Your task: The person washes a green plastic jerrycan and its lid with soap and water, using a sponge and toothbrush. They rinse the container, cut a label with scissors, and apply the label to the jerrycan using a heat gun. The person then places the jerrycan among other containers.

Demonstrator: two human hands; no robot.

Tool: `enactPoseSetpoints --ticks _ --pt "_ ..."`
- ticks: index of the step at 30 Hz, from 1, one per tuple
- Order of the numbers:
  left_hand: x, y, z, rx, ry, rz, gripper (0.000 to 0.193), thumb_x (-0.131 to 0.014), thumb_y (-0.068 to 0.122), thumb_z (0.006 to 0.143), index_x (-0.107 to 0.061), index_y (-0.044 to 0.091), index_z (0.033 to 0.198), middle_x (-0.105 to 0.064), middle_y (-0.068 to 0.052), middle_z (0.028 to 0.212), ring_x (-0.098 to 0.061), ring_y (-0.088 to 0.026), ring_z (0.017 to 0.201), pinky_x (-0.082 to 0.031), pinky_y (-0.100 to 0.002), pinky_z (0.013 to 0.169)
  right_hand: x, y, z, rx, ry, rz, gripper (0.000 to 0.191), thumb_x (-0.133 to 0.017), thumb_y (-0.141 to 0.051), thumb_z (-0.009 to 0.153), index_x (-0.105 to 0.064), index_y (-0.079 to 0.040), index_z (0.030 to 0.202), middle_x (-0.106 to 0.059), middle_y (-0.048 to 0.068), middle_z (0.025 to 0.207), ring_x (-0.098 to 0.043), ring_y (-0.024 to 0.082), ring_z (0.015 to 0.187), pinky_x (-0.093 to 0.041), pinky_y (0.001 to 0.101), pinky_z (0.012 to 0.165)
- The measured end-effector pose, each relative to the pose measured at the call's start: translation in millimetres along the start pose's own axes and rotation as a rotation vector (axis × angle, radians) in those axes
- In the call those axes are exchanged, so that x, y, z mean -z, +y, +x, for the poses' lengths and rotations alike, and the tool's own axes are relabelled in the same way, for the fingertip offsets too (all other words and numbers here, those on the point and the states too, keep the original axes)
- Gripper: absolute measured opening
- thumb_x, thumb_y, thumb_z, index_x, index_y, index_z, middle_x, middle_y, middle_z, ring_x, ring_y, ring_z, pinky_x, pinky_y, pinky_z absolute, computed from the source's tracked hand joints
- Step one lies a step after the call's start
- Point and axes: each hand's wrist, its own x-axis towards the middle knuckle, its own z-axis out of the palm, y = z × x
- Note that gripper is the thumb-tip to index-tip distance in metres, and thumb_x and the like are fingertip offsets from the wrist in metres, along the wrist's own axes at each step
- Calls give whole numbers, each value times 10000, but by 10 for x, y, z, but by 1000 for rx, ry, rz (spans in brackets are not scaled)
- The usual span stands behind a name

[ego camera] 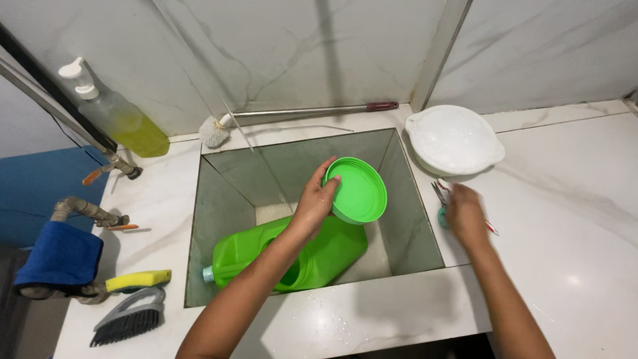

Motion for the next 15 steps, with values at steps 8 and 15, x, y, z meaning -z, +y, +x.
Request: enactPoseSetpoints --ticks 8,15 --pt "-232 -3 225 -288 37 315 403 -527 291 1047 -587 130 1411 -742 -154 1115 -692 -205 990 -531 -335 898 -100 901 -123 -58 -51 -55 230 -604 -110 1013 -736 -46 1190 -674 192 1143 -667 364 1017 -556 437 925" --pt "-301 141 341 -266 48 461 393 -514 300 1037 -625 137 1377 -740 -234 936 -737 -379 852 -555 -408 840 637 4 26 4 -375 288 477 -589 -89 941 -624 -172 1409 -732 86 1006 -699 252 904 -548 374 843"
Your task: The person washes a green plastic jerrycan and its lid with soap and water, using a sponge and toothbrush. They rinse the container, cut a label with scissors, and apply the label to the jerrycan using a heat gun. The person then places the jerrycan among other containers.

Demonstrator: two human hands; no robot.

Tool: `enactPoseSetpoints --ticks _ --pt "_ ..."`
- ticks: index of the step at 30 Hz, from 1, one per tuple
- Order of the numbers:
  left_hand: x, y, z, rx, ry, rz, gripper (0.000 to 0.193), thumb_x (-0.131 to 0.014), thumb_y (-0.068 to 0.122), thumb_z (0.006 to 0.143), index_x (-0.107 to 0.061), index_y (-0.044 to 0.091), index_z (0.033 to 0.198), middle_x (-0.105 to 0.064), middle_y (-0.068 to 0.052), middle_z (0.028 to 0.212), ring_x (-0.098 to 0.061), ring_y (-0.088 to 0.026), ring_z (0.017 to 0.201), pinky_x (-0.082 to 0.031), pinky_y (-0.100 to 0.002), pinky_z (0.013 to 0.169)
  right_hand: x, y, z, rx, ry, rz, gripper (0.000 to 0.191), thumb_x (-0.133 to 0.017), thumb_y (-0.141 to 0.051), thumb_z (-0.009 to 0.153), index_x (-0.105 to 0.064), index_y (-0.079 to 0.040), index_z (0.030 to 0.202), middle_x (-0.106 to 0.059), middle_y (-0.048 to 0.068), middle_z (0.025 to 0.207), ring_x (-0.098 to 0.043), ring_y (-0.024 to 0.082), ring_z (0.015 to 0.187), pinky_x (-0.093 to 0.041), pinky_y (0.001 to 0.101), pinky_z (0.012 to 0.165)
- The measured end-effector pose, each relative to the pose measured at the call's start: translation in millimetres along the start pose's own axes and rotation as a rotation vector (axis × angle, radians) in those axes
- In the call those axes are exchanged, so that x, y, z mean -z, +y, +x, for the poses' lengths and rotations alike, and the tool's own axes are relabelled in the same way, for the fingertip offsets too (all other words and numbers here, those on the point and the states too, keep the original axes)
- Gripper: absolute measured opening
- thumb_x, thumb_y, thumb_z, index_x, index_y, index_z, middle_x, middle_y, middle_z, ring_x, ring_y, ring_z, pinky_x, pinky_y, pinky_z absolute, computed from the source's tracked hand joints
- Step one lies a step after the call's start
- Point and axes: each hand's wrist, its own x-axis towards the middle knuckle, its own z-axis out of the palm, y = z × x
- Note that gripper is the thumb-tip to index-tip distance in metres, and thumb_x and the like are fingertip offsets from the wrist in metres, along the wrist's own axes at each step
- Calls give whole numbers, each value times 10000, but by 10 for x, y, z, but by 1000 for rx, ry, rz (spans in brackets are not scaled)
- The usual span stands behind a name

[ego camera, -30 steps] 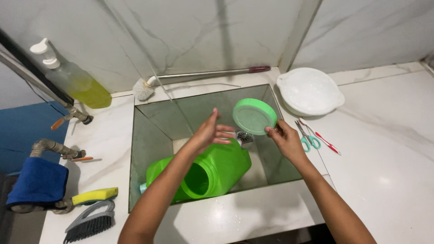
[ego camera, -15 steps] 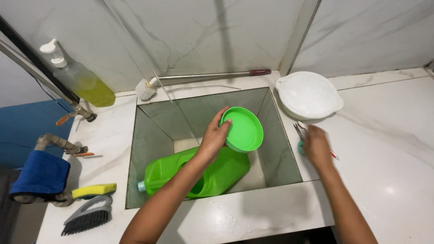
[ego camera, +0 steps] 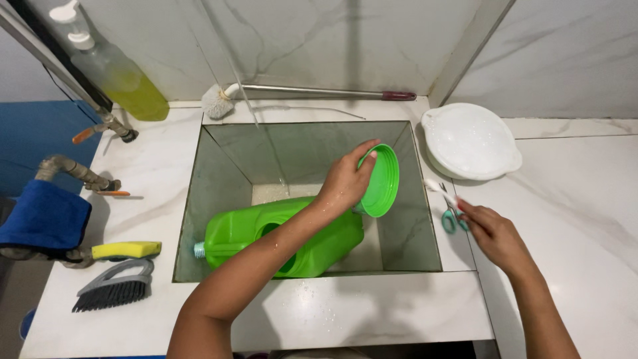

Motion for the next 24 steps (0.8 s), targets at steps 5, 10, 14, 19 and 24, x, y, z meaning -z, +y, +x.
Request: enactPoseSetpoints --ticks 5,10,14,19,24 --pt "-79 106 -61 -274 -7 70 332 -530 222 1056 -627 111 1353 -729 -233 1046 -703 -430 938 -550 -469 816 -34 -638 229 324 -172 -455 537 -640 -54 869 -650 -245 1371 -690 37 933 -665 236 859 -559 387 731" --pt "-65 69 -15 -357 -16 101 344 -544 161 1047 -599 104 1382 -712 -233 1080 -691 -434 930 -543 -496 801 -59 -892 391 344 71 -777 589 -617 -49 870 -610 -163 1448 -669 77 940 -662 265 831 -572 403 656" --pt "-99 -25 138 -357 120 191 371 -541 165 1054 -591 130 1420 -700 -212 1043 -694 -413 876 -545 -494 777 -497 -1171 132 322 -92 -530 460 -620 -201 915 -581 -45 1347 -700 150 948 -708 330 672 -583 451 571" --pt "-242 -124 93 -391 187 212 349 -587 189 1027 -617 125 1369 -681 -203 1114 -692 -393 832 -559 -475 720 -380 -1371 307 284 -164 -294 326 -669 -254 888 -633 -118 1181 -705 158 716 -696 373 624 -563 490 592" --pt "-120 -154 24 -535 166 117 317 -601 233 1069 -612 129 1368 -697 -140 1080 -716 -339 916 -568 -428 755 128 -1228 810 25 -130 -7 242 -672 -247 931 -655 -122 1137 -710 156 678 -715 325 646 -544 458 642"
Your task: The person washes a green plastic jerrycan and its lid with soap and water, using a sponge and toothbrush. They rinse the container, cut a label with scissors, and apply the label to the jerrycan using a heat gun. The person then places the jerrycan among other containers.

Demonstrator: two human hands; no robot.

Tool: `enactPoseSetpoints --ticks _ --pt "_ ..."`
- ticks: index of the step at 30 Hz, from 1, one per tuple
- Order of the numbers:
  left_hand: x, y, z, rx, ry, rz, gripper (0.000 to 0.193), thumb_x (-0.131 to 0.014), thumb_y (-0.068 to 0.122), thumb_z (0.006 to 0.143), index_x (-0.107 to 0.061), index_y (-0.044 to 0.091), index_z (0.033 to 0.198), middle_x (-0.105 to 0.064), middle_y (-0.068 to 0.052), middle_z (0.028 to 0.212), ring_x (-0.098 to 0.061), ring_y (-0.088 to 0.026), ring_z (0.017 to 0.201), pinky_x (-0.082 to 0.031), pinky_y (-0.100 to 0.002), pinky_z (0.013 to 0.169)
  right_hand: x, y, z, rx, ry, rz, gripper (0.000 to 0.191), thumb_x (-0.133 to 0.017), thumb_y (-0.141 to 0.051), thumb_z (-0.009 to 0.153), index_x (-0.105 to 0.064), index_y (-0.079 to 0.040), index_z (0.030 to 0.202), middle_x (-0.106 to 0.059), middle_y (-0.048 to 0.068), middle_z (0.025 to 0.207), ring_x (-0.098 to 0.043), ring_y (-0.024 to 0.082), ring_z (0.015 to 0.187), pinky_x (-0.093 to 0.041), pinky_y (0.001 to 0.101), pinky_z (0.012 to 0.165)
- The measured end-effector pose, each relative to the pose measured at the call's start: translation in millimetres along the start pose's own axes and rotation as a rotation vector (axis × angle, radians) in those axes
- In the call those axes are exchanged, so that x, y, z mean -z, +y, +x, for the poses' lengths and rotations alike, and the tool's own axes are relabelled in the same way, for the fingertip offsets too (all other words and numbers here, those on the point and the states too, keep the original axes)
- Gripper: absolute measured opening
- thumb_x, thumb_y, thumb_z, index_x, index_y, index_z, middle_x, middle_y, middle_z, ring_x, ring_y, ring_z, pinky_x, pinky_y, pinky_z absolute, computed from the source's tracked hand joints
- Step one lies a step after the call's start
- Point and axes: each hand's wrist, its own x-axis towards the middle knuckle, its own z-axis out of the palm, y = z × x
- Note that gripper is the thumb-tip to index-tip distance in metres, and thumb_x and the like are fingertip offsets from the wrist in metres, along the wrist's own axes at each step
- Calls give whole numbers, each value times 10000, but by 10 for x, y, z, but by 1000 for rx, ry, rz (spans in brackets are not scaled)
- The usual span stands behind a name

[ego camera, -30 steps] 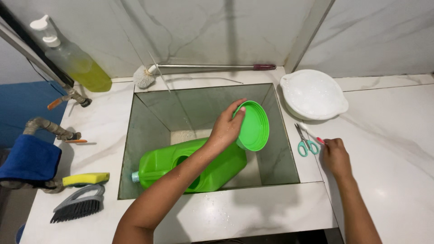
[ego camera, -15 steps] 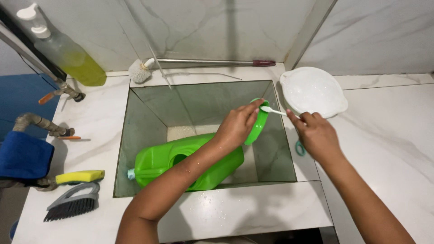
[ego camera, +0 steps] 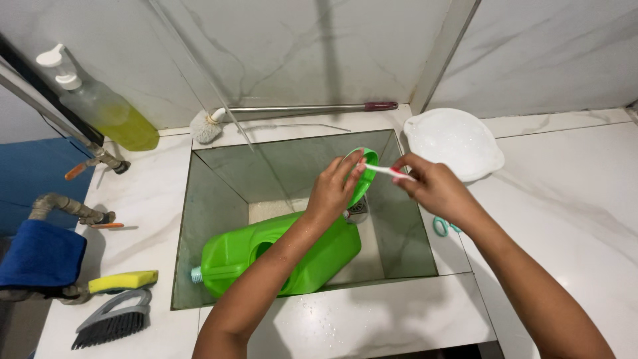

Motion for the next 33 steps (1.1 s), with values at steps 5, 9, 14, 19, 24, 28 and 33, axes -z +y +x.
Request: enactPoseSetpoints --ticks 5,9,14,19,24,28,33 --pt "91 -12 95 66 11 89 314 -607 208 1051 -652 151 1356 -692 -135 1020 -705 -304 758 -557 -417 670 -509 373 10 184 307 -138 203 -601 -200 1002 -704 -79 1128 -710 195 892 -695 351 738 -538 474 681" --pt "65 -32 150 -56 85 188 301 -621 195 1025 -660 149 1320 -695 -152 1079 -704 -340 759 -563 -420 629 -1488 529 -141 -77 -33 -65 309 -506 -240 1046 -682 -89 1250 -717 234 860 -712 369 741 -560 490 718" --pt "73 -147 125 -26 85 143 257 -586 224 1063 -661 155 1299 -702 -127 1083 -722 -347 839 -586 -443 700 -1419 680 -35 164 -23 -104 290 -538 -230 1037 -696 -97 1241 -751 183 886 -724 348 705 -563 484 639" --pt "102 -190 113 73 -63 227 273 -609 256 1041 -679 157 1285 -691 -147 1037 -701 -390 799 -562 -495 692 -467 714 280 475 446 -902 365 -539 -199 1034 -646 -58 1354 -679 107 821 -685 251 590 -534 392 443" --pt "195 -55 256 2 -43 257 277 -614 253 1028 -673 172 1287 -698 -144 1068 -699 -393 783 -572 -477 677 -1050 434 38 126 205 -652 277 -500 -222 1077 -638 -45 1240 -685 146 742 -700 316 570 -527 438 474" --pt "141 -71 297 27 44 244 272 -603 252 1020 -700 139 1247 -717 -138 1077 -719 -372 792 -578 -443 682 -1725 289 -73 201 -39 44 331 -519 -305 1096 -690 -24 1136 -705 229 784 -712 363 685 -535 445 603" --pt "122 -721 369 201 330 -3 324 -527 312 1130 -712 66 1233 -743 -161 1135 -737 -307 1021 -573 -409 873 -1655 411 181 -187 -339 528 434 -468 -347 1100 -685 -83 1367 -573 282 807 -481 255 588 -404 439 567"
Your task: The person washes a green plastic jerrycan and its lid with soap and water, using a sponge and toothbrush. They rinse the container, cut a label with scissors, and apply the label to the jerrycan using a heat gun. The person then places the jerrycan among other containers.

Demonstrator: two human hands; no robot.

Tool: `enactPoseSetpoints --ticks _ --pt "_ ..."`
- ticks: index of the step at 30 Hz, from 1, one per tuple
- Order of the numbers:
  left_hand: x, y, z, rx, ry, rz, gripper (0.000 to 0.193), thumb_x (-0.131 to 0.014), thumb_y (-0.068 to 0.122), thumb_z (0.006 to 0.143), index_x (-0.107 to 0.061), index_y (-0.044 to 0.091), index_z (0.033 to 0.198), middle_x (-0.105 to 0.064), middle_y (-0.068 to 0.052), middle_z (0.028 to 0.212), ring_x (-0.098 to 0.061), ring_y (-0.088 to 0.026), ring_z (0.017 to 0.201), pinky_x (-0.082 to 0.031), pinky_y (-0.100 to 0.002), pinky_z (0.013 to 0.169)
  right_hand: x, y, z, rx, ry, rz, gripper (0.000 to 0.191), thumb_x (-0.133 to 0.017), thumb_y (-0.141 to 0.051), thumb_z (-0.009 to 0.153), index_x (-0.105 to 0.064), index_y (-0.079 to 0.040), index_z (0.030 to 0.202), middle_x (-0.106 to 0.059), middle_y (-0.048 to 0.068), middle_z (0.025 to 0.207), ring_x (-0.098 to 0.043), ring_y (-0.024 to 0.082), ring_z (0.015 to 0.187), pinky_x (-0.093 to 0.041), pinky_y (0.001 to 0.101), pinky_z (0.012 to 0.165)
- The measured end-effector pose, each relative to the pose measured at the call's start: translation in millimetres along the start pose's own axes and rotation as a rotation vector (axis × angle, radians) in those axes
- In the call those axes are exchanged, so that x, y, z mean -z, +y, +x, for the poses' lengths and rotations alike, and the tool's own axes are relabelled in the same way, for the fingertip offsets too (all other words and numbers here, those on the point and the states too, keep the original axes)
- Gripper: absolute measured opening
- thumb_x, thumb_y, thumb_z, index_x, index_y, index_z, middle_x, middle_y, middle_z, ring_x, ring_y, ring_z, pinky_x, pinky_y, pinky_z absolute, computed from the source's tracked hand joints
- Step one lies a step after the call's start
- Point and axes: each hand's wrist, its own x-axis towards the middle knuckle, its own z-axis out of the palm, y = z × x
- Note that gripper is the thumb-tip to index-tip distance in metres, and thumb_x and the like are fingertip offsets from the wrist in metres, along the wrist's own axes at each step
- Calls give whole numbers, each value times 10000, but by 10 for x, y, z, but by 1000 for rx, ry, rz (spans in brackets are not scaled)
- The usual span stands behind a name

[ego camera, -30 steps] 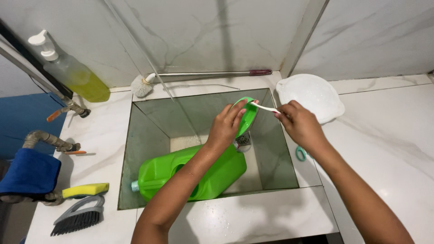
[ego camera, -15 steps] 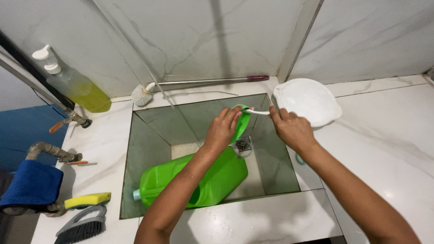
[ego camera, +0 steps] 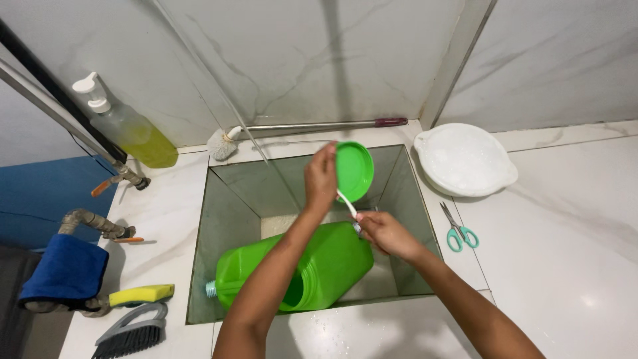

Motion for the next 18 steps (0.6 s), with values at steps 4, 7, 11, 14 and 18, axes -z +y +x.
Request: enactPoseSetpoints --ticks 4,7,11,14,18 --pt "456 -665 602 358 235 40 344 -546 309 1060 -714 35 1182 -746 -118 955 -673 -202 845 -534 -351 803 461 282 -110 2 345 -363 401 -488 -327 1028 -651 -106 1320 -742 126 1067 -718 300 876 -580 416 793" --pt "872 -877 826 601 460 -282 231 -579 72 969 -647 11 1181 -715 -106 1016 -666 -196 862 -541 -354 779 841 787 -311 142 684 -682 309 -539 -248 1071 -723 -28 1187 -704 226 1135 -662 400 1043 -535 479 938" --pt "1011 -941 879 804 422 -454 326 -534 -39 878 -637 -1 1185 -713 -125 1015 -687 -216 836 -563 -364 721 1113 1388 -376 19 857 -1002 401 -593 -174 959 -680 -24 1322 -671 214 1147 -632 404 1038 -548 477 913" --pt "943 -906 879 893 361 -492 276 -561 -22 879 -648 -40 1140 -695 -145 985 -670 -251 838 -547 -396 702 1129 1493 -377 -2 884 -1052 452 -610 -186 976 -650 13 1379 -646 230 1216 -617 404 1070 -537 492 908" --pt "876 -903 886 863 287 -54 231 -606 8 859 -657 -31 1080 -705 -189 966 -682 -327 880 -533 -444 736 1020 1339 -415 162 988 -1067 448 -638 -170 894 -658 6 1306 -600 250 1305 -560 421 1201 -466 529 1031"
